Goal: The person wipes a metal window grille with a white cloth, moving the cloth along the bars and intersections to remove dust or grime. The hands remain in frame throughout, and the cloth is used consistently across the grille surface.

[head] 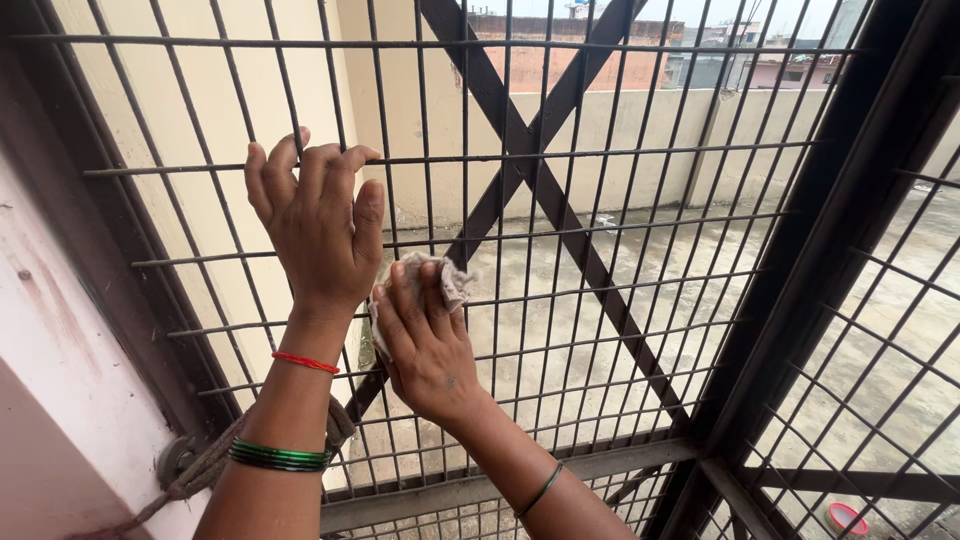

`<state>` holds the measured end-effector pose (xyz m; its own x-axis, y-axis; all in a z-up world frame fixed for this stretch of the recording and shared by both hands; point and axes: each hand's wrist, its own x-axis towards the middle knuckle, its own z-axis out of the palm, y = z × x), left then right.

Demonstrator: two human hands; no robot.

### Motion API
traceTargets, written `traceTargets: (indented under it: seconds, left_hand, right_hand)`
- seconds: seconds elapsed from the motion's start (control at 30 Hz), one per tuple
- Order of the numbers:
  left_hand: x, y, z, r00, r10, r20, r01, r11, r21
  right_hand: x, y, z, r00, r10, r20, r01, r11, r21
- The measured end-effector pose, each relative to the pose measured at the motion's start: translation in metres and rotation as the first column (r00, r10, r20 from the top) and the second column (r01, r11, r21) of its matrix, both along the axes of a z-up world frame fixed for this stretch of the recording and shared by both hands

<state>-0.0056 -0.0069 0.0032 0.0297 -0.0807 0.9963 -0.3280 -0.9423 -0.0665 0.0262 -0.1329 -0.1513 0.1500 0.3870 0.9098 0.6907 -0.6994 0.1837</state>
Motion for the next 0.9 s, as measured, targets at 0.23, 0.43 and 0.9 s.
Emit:
traceTargets:
  seconds: [0.23, 0.43, 0.9]
  left_hand:
    - [0.01, -0.003, -0.003, 0.997, 0.062, 0.048, -0.061, 0.998, -0.015]
    - [0.013, -0.003, -0.004, 0.993, 0.088, 0.082, -0.087, 0.996, -0.021]
    - [0.013, -0.002, -0.003, 0.991, 0.115, 0.071, -0.115, 0.993, -0.005]
  right_hand:
    - [0.039, -0.109, -0.016, 0.982, -0.189, 0.026, 0.173, 0.941, 0.289]
    - [0.038, -0.081, -0.013, 0.99, -0.141, 0.002, 0.12, 0.851, 0.512]
    - [0.054, -0.119, 0.08, 0.991, -0.136, 0.019, 0.089, 0.738, 0.669]
